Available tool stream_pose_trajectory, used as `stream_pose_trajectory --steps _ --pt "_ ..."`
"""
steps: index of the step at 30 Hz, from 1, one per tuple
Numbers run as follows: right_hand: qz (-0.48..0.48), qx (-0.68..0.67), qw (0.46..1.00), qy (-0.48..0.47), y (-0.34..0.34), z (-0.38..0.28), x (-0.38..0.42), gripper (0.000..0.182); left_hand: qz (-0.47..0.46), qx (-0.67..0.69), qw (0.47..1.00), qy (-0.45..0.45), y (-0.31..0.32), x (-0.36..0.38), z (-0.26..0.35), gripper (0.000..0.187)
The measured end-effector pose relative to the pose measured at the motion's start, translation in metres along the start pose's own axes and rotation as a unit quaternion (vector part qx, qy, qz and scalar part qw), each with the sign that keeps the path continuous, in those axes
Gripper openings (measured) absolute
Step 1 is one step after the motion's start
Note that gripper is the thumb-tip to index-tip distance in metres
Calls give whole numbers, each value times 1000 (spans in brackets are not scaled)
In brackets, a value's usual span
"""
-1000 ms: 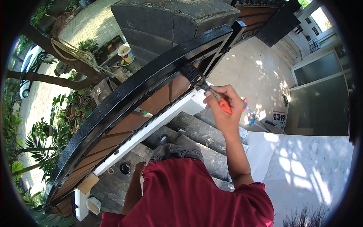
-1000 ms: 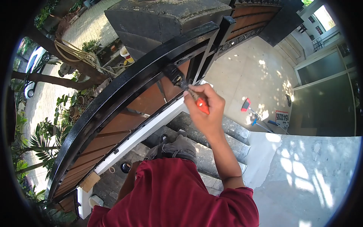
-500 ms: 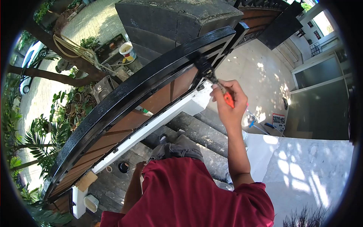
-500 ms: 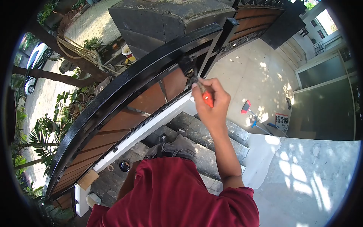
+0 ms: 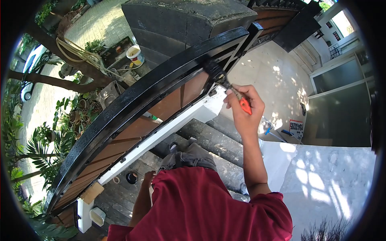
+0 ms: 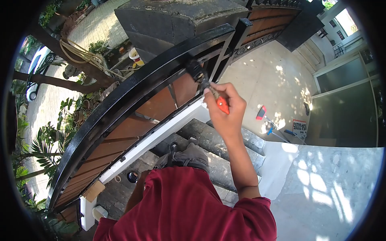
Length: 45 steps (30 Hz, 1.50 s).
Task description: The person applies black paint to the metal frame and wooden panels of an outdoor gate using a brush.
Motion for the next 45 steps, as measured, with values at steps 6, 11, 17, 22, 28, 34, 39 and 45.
stream_pose_trajectory --steps 6,11,17,22,28,34,39,45 --pt "-47 38 998 -19 6 1 10 9 10 -18 999 31 -3 -10 -9 32" --pt "10 36 999 -4 -7 3 -9 10 22 -38 999 14 -3 -2 -9 33" --pt "-70 36 996 -46 4 -1 9 8 -3 -31 999 32 -4 -14 -16 33" --pt "11 55 998 -23 -2 14 -8 10 -8 -106 992 70 -3 -16 -16 31" --pt "-29 23 999 -28 -2 8 1 12 -9 -103 991 81 5 -21 -14 31" --pt "-21 63 997 -41 -1 15 2 11 -11 -96 991 91 9 -25 -11 30" --pt "2 28 999 -23 -7 21 -13 11 -14 -94 991 96 4 -24 -16 29" --pt "-61 36 996 -54 2 10 0 10 -15 -88 991 101 2 -22 -20 28"
Point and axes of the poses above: each hand's wrist, its own x-axis away from the middle knuckle, its own y-axis out of the palm, z = x × y, the point moved 2 cm from there along -x, towards the middle knuckle, and after that the axes turned 15 degrees about x, right-handed, at the moved point
